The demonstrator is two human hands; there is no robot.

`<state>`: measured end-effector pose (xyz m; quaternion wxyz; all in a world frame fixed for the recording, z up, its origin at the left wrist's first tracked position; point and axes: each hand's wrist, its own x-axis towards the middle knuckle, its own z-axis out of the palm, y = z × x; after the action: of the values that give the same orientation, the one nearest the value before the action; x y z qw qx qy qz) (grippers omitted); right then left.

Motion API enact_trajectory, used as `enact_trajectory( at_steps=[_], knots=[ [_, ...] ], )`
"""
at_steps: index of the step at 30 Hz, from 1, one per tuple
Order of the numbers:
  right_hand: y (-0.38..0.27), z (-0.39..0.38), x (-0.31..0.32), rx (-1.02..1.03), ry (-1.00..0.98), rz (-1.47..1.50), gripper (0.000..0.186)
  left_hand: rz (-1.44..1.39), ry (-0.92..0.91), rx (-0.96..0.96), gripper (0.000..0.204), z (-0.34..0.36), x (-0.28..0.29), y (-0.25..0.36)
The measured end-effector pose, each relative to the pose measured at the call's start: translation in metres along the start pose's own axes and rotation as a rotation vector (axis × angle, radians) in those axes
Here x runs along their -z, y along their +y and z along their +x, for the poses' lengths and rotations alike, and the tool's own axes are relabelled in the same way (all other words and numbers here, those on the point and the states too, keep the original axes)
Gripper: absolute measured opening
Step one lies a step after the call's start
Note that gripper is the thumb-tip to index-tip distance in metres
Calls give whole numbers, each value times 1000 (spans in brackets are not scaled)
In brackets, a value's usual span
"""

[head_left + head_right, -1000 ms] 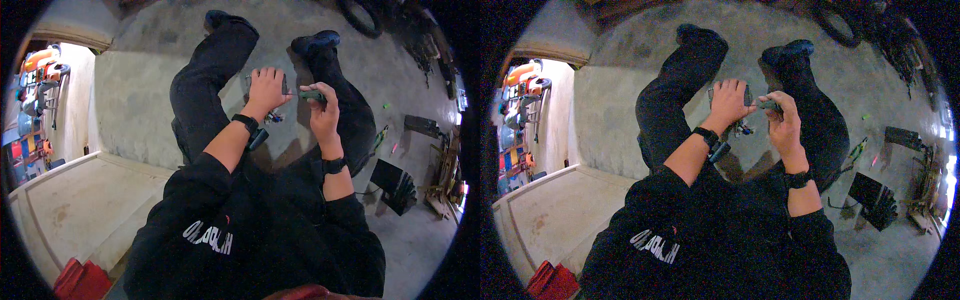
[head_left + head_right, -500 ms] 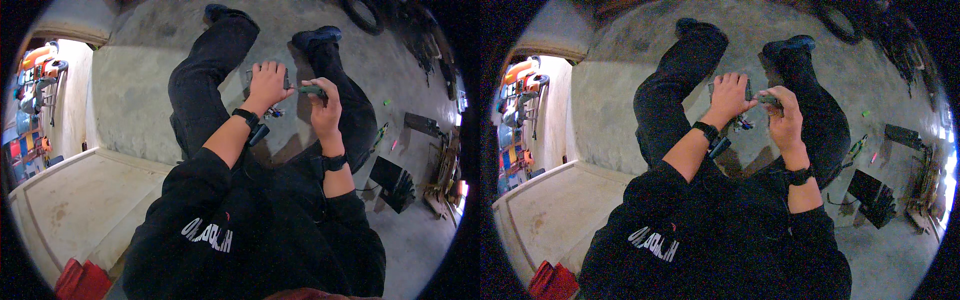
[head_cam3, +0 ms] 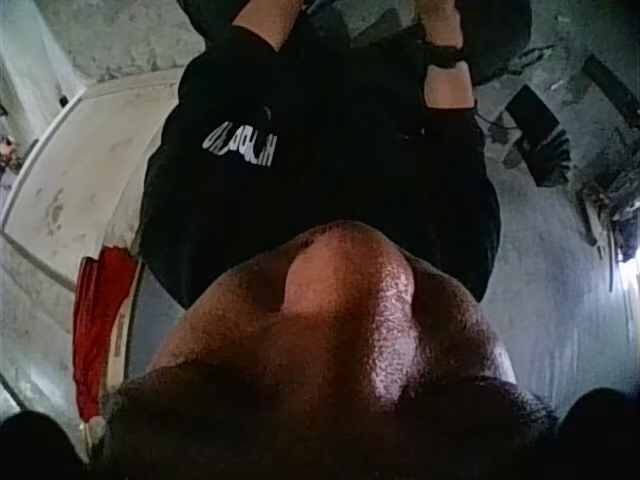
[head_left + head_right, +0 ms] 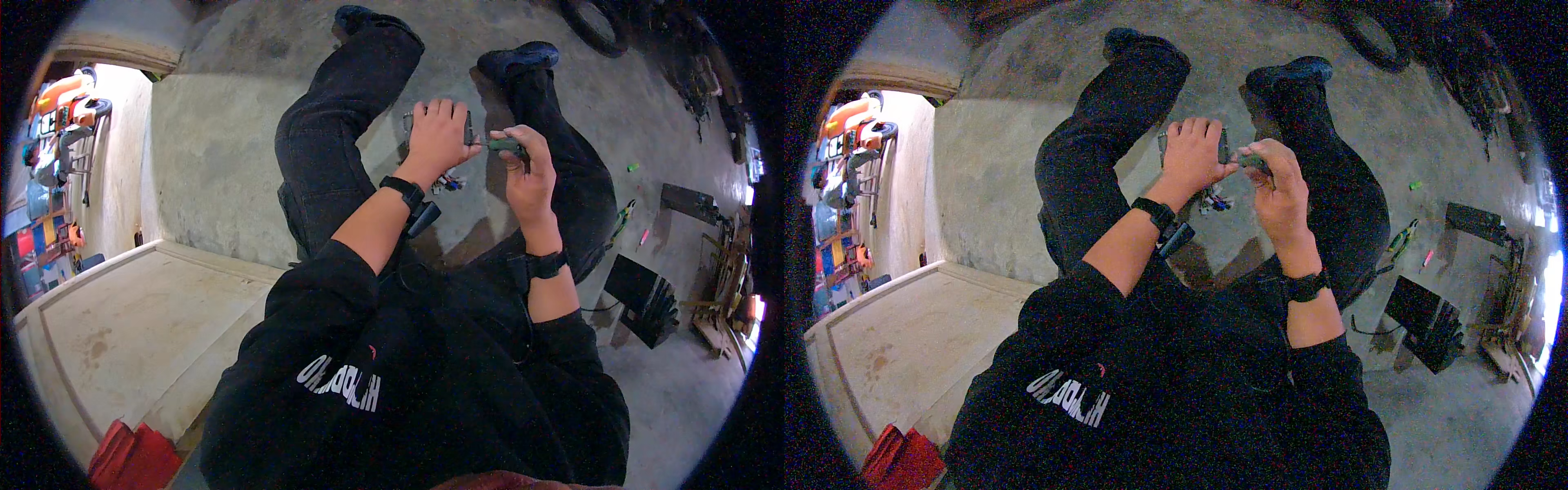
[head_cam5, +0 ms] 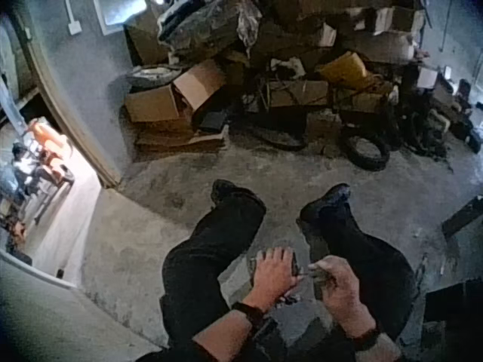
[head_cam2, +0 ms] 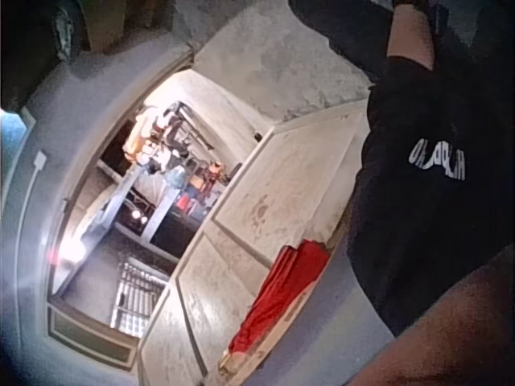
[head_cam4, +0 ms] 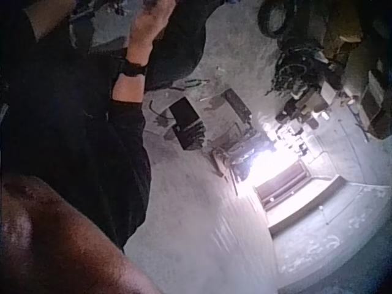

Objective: Connecting and assembling the wiring and casing for an electronic component, likely a motor controller.

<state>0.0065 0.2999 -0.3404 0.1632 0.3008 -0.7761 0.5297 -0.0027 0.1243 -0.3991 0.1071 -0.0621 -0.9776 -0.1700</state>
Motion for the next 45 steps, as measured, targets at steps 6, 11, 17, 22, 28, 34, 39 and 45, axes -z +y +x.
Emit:
enact_trajectory(
  at_steps=[6, 11, 17, 22, 28, 34, 39, 45],
  knots=[
    [0, -2, 2, 6, 16, -59, 55, 19, -13, -1, 72, 0, 1, 0],
    [0, -3, 1, -42, 53, 55, 54, 15, -15, 4, 73, 0, -2, -1],
    [0, 1, 4, 11, 22, -41, 54, 6, -28, 14, 74, 1, 0, 1],
    [1, 0, 2, 28, 21, -44, 54, 5, -17, 7, 73, 1, 0, 0],
    [-2, 1, 2, 10, 14, -26, 55, 8, -14, 1, 71, 1, -2, -1],
    [-6, 4, 2, 23, -33, -89, 58, 7, -2, -4, 71, 1, -2, 0],
    [-34, 18, -5, 18, -57, -238, 54, 1, -40, 12, 75, -1, 1, 0],
    [-26, 7, 2, 50, -103, -190, 39, 29, -28, -16, 70, -2, -1, 8]
  ],
)
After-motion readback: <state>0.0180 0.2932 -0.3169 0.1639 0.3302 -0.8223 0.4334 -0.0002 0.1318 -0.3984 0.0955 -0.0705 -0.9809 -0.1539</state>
